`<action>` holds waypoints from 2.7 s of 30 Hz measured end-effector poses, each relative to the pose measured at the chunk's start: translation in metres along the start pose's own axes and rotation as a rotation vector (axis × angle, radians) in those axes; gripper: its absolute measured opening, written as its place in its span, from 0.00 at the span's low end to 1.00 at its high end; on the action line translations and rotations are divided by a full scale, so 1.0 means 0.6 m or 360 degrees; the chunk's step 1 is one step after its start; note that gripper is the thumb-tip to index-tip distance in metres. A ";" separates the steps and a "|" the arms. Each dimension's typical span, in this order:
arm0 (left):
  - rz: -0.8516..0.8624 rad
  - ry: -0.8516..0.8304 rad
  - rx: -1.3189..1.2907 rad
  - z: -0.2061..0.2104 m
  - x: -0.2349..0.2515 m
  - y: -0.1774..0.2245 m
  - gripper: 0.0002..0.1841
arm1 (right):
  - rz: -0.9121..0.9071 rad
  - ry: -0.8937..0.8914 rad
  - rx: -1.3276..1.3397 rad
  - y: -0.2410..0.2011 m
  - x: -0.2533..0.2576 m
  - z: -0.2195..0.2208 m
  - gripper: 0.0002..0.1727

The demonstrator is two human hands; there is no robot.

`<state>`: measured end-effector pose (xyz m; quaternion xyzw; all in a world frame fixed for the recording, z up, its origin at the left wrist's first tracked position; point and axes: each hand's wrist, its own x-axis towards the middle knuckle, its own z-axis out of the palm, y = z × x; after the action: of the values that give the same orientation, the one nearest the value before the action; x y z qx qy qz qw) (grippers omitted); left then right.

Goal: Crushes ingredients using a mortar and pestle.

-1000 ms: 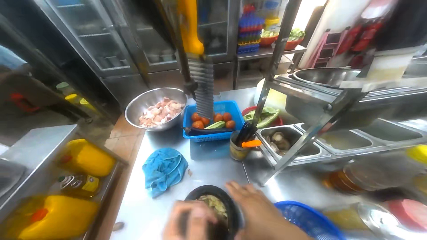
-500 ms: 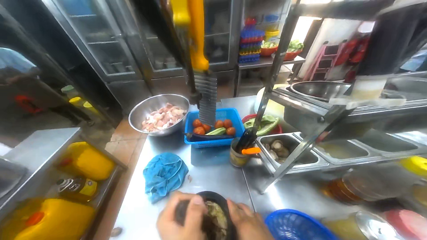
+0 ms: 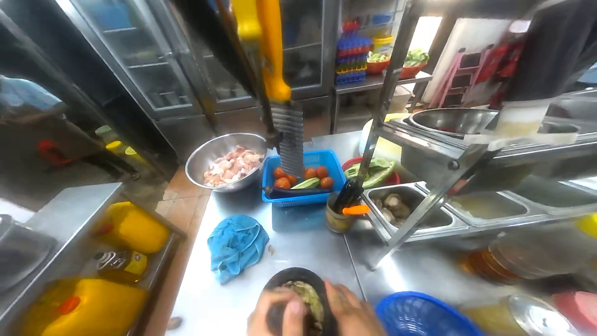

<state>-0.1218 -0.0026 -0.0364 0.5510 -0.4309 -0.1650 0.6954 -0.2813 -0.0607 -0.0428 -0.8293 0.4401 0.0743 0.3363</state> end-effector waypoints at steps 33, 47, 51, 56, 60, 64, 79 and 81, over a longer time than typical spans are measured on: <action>-0.0046 -0.0282 -0.0091 -0.003 0.068 0.071 0.12 | 0.0010 -0.0081 -0.0122 -0.006 -0.005 -0.005 0.80; -0.0069 -0.0275 0.0298 0.017 0.023 0.009 0.15 | -0.0017 -0.0229 -0.0106 -0.018 0.004 -0.020 0.76; -0.0239 -0.0220 0.0081 0.028 0.090 0.054 0.11 | -0.0017 -0.0242 -0.0136 -0.021 0.007 -0.024 0.75; -0.0311 -0.0083 0.0516 0.047 0.040 0.007 0.12 | -0.0033 -0.0226 -0.0095 -0.025 0.002 -0.010 0.75; -0.0412 -0.0118 0.0329 0.040 0.096 0.053 0.13 | -0.0042 -0.0261 -0.0112 -0.025 0.003 -0.014 0.76; -0.0346 -0.0138 0.0565 0.039 0.024 0.024 0.11 | -0.0072 -0.0237 -0.0056 -0.026 -0.002 -0.002 0.75; -0.0369 -0.0185 0.0367 0.009 0.069 0.089 0.13 | -0.0102 -0.0216 -0.0126 -0.038 0.003 0.002 0.75; -0.0367 -0.0207 0.0509 0.003 0.023 0.072 0.11 | -0.0103 -0.0227 -0.0107 -0.040 0.002 0.002 0.74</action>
<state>-0.1262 0.0012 0.0085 0.6881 -0.4297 -0.2083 0.5463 -0.2617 -0.0515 -0.0327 -0.8464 0.3854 0.1371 0.3409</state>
